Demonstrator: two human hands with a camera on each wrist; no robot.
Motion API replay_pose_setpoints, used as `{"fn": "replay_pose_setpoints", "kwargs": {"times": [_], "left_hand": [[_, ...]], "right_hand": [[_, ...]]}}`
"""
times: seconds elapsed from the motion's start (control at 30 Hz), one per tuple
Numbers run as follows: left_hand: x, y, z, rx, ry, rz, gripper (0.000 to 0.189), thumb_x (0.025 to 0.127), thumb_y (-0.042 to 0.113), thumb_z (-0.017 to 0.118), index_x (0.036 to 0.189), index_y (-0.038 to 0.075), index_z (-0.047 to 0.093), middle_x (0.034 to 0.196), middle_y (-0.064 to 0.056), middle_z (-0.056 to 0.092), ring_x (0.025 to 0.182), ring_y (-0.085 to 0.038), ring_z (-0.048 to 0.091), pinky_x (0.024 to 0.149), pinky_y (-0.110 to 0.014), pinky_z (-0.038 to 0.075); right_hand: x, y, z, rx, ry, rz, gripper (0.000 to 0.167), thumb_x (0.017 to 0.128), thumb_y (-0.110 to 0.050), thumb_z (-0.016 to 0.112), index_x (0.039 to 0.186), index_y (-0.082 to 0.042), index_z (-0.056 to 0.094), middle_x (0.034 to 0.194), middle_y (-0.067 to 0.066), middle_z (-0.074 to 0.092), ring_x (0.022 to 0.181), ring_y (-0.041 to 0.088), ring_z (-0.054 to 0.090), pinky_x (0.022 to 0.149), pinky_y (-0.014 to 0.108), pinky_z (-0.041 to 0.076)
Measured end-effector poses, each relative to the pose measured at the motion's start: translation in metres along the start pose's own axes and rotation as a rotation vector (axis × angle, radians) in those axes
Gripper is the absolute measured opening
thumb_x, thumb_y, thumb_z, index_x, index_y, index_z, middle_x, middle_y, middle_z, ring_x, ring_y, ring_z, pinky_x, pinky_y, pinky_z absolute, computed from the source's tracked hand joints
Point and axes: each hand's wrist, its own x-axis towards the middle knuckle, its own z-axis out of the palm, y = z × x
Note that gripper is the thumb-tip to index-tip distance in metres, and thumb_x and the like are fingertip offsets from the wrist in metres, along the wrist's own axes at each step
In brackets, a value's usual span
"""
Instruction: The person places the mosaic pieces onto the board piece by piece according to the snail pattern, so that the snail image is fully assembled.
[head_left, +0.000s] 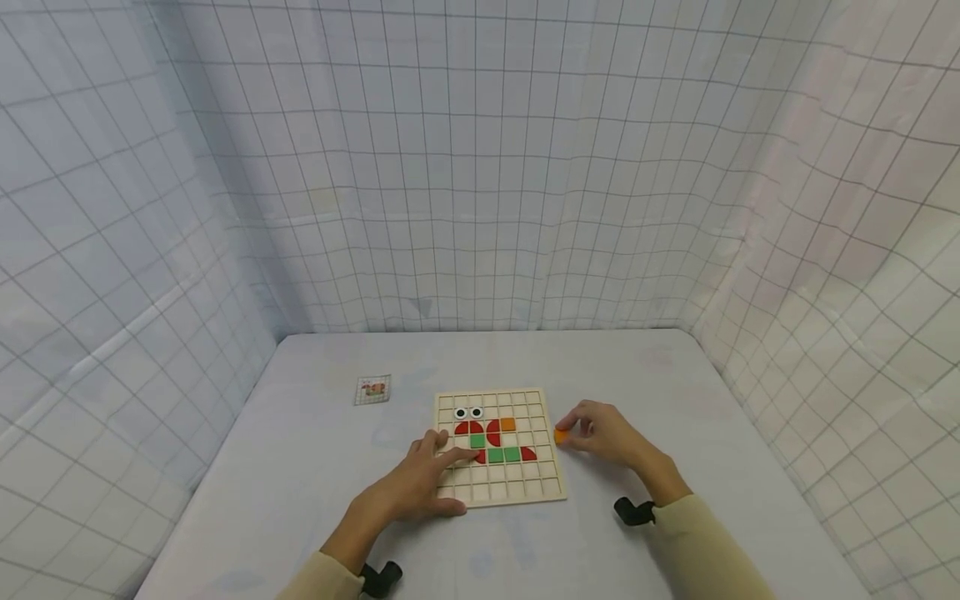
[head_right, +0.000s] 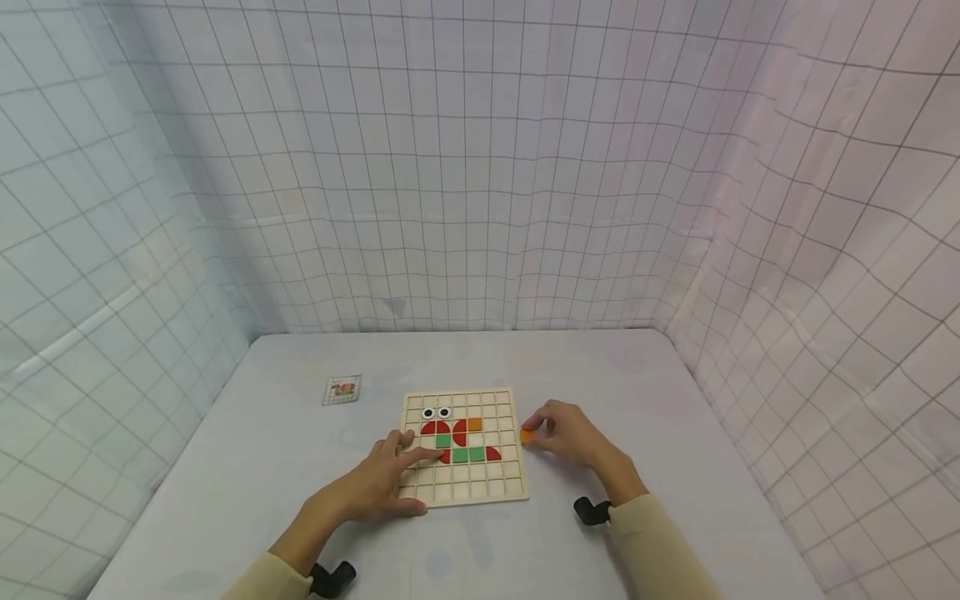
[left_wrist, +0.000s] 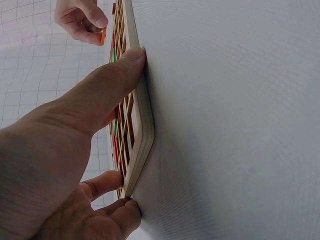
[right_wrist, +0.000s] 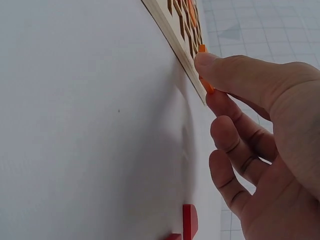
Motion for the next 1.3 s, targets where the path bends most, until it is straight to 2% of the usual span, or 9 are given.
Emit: {"fn": "replay_pose_setpoints", "kwargs": {"times": [0.3,0.53,1.0,1.3], "left_hand": [[0.000,0.000,0.001,-0.006,0.000,-0.002,0.085,0.094,0.043,0.100,0.169,0.031,0.061,0.170,-0.025,0.043,0.151,-0.047,0.048,0.115,-0.073,0.054],[0.000,0.000,0.001,0.001,0.001,-0.007,0.085,0.093,0.044,0.100,0.168,0.031,0.062,0.169,-0.026,0.044,0.150,-0.048,0.048,0.114,-0.073,0.054],[0.000,0.000,0.001,-0.008,-0.006,-0.007,0.084,0.095,0.044,0.099,0.169,0.032,0.061,0.170,-0.025,0.043,0.152,-0.048,0.048,0.116,-0.073,0.053],[0.000,0.001,0.002,-0.002,-0.001,-0.036,0.083,0.092,0.045,0.101,0.166,0.034,0.063,0.172,-0.026,0.045,0.155,-0.049,0.047,0.117,-0.076,0.054]], "right_hand": [[0.009,-0.011,0.012,0.004,0.000,-0.081,0.022,0.098,-0.013,0.096,0.119,-0.012,0.088,0.113,0.000,0.082,0.089,0.008,0.062,0.080,0.023,0.054],[0.017,-0.019,0.023,0.036,0.010,-0.119,0.023,0.097,-0.013,0.097,0.118,-0.012,0.087,0.113,0.001,0.082,0.088,0.005,0.058,0.080,0.022,0.052],[0.030,-0.038,0.040,0.043,-0.019,-0.092,0.012,0.101,-0.011,0.092,0.112,-0.016,0.089,0.114,-0.002,0.080,0.094,0.006,0.062,0.085,0.023,0.056],[0.033,-0.041,0.049,0.017,-0.010,-0.071,0.008,0.103,-0.014,0.092,0.110,-0.016,0.090,0.112,-0.003,0.077,0.095,0.003,0.065,0.087,0.023,0.060]]}}
